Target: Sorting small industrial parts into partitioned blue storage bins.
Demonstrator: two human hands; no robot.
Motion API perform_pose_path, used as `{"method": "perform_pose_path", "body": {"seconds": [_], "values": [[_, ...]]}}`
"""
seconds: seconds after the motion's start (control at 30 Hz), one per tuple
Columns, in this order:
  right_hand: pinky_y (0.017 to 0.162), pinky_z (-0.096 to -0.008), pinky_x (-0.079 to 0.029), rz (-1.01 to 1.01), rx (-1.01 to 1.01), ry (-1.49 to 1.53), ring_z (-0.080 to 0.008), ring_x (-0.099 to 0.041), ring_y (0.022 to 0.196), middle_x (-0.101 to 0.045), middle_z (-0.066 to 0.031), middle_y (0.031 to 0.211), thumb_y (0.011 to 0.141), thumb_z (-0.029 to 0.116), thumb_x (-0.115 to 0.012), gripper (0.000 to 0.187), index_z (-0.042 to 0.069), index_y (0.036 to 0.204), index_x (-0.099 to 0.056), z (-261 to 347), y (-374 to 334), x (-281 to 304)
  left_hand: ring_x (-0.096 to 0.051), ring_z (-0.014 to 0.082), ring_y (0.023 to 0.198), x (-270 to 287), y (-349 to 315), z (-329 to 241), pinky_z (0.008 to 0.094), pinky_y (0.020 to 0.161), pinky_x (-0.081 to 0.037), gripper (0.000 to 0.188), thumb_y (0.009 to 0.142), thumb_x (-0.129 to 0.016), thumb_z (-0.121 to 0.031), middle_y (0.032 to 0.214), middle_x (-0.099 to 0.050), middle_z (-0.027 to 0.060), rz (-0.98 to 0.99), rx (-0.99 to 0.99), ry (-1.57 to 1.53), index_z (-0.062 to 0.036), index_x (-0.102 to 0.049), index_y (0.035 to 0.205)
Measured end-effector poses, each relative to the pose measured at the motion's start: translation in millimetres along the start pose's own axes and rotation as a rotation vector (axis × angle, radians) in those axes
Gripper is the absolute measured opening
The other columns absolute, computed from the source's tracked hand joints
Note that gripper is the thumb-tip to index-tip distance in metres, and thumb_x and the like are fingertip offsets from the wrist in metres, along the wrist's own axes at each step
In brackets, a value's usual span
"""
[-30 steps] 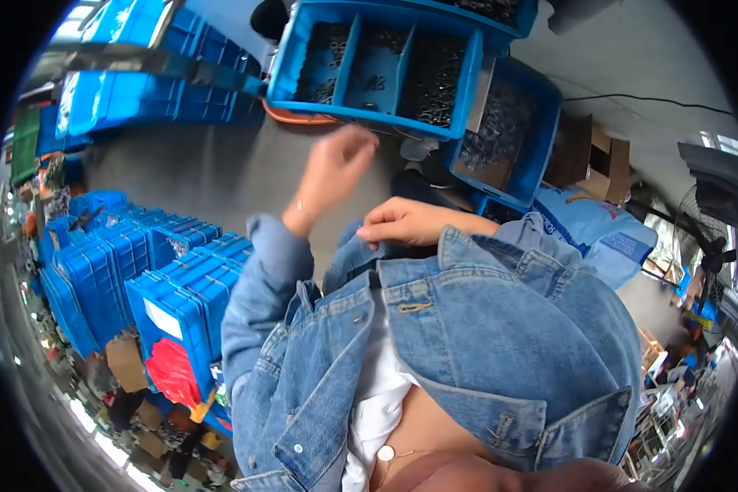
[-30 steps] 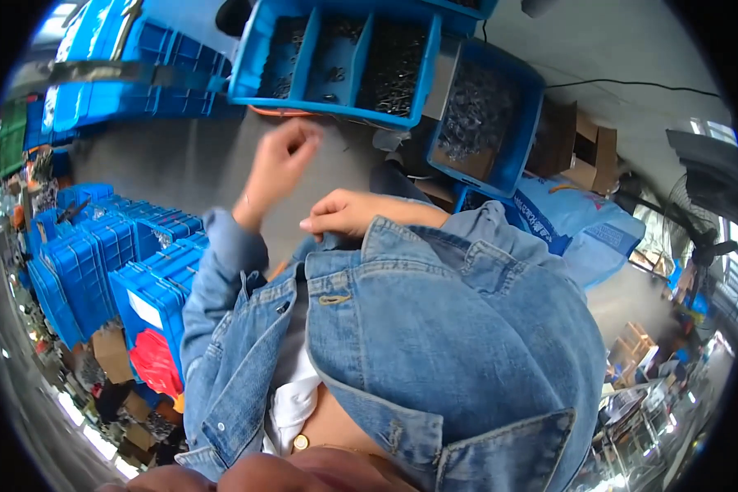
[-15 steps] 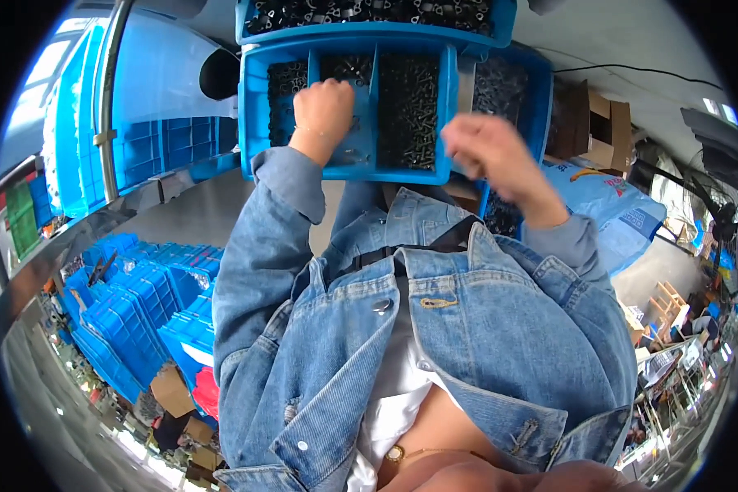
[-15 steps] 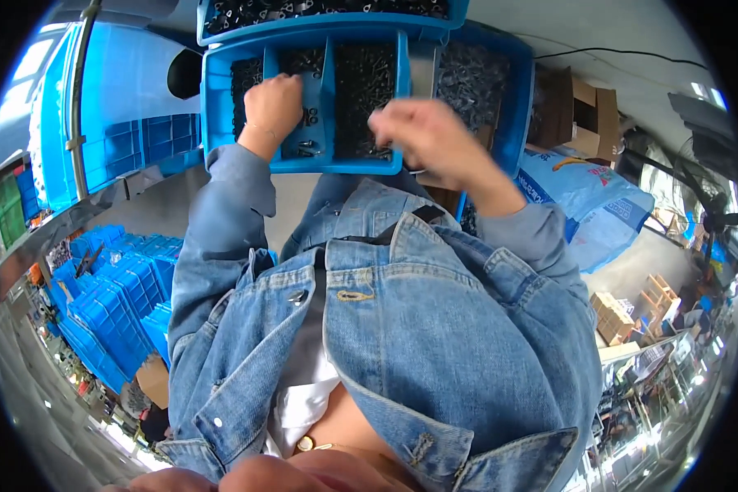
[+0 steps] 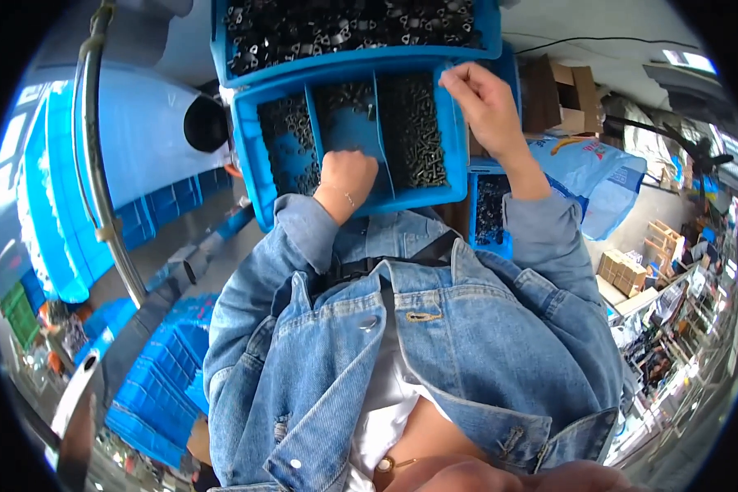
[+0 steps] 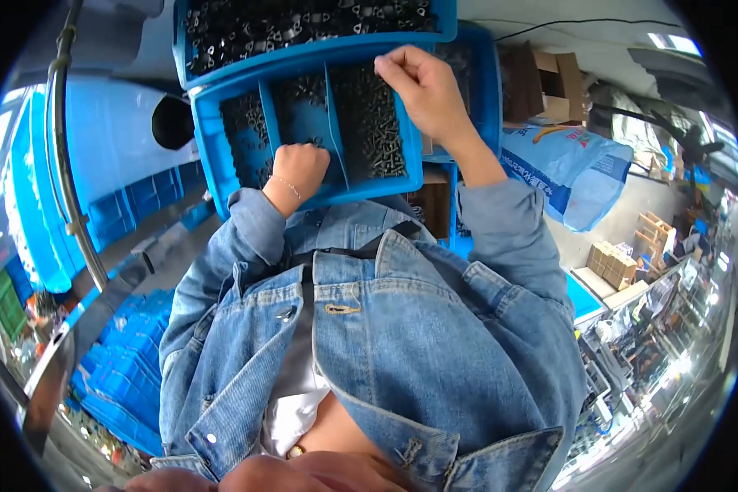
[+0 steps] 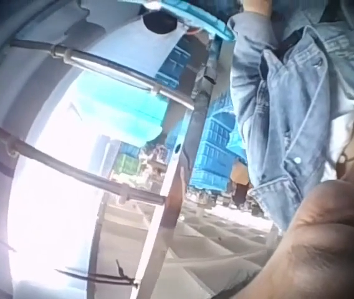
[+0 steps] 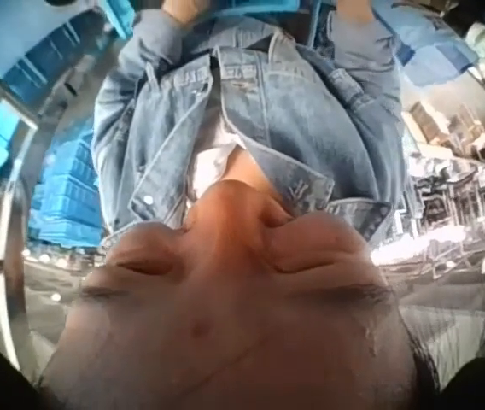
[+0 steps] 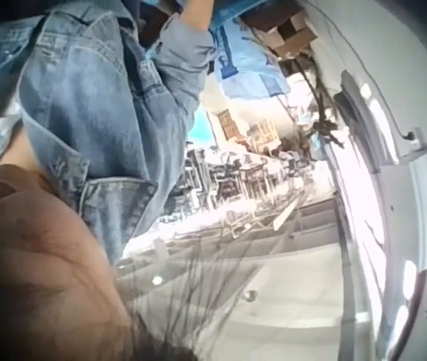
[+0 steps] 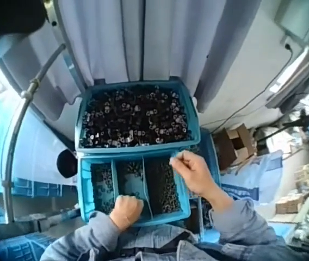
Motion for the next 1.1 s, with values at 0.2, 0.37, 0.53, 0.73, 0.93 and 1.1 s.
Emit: {"method": "perform_pose_path", "body": {"seconds": [0.2,0.37,0.53,0.73,0.93,1.1], "values": [[0.07,-0.0349,-0.046,-0.033,0.028,-0.813,-0.0262,-0.058,0.082,-0.06,-0.0166,0.09,0.079,0.034,-0.063,0.034,0.007,0.099,-0.058,-3.6,98.5,10.8,-0.066,0.0219,0.067,-1.9,3.3,-8.8,0.031,0.054,-0.048,0.012,0.072,-0.058,-0.012,0.072,-0.066,0.006,0.09,-0.022,0.023,-0.0141,-0.069,0.069],[0.055,-0.0427,-0.049,0.084,0.164,-1.172,-0.0323,-0.063,0.067,-0.063,-0.0156,0.071,0.072,0.02,-0.058,0.016,0.008,0.069,-0.067,-36.9,139.2,-11.6,-0.064,0.0258,0.066,13.9,-3.8,2.9,0.0369,0.055,-0.051,0.007,0.07,-0.06,-0.017,0.071,-0.064,0.0093,-0.066,-0.07,0.013,-0.0107,-0.063,0.068],[0.038,-0.0429,-0.04,0.031,0.501,-1.221,-0.0274,-0.063,0.063,-0.064,-0.0146,0.07,0.069,0.013,-0.056,0.014,0.006,0.065,-0.067,-51.6,148.2,-33.7,-0.062,0.0327,0.072,27.2,-19.5,17.7,0.0434,0.058,-0.05,0.017,0.07,-0.059,-0.025,0.077,-0.063,0.0123,-0.096,0.113,-0.082,-0.0091,-0.058,0.078],[0.048,-0.0424,-0.044,0.111,0.313,-1.254,-0.0281,-0.063,0.085,-0.064,-0.0116,0.095,0.076,0.017,-0.061,0.024,0.001,0.093,-0.065,-61.2,162.1,-33.3,-0.06,0.0318,0.069,60.5,-20.8,7.0,0.0426,0.058,-0.047,0.017,0.072,-0.062,-0.024,0.074,-0.062,0.0108,-0.251,0.1,-0.16,-0.0077,-0.057,0.074],[0.05,-0.0413,-0.046,-0.123,0.168,-0.731,-0.0299,-0.063,0.074,-0.063,-0.0131,0.082,0.083,0.026,-0.054,0.03,0.0,0.093,-0.064,-44.0,140.3,16.8,-0.056,0.0289,0.059,74.1,-17.9,-34.4,0.0406,0.053,-0.042,0.017,0.072,-0.062,-0.023,0.065,-0.058,0.0087,-0.254,0.026,-0.199,-0.0067,-0.058,0.074],[0.039,-0.0325,-0.035,0.174,-0.258,0.816,-0.0165,-0.048,0.047,-0.046,-0.0053,0.052,0.086,0.028,-0.042,0.032,0.008,0.061,-0.044,-0.5,27.8,13.8,-0.049,0.0255,0.05,84.5,-30.2,-21.3,0.0382,0.049,-0.038,0.015,0.07,-0.064,-0.017,0.057,-0.051,0.0074,-0.273,0.087,-0.282,-0.0043,-0.056,0.072]]}}
Point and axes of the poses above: each hand's wrist, its own y-axis towards the middle knuckle, its own x-axis out of the back of the hand, z = x × y, the point moved 3 cm from there along y, towards the middle knuckle
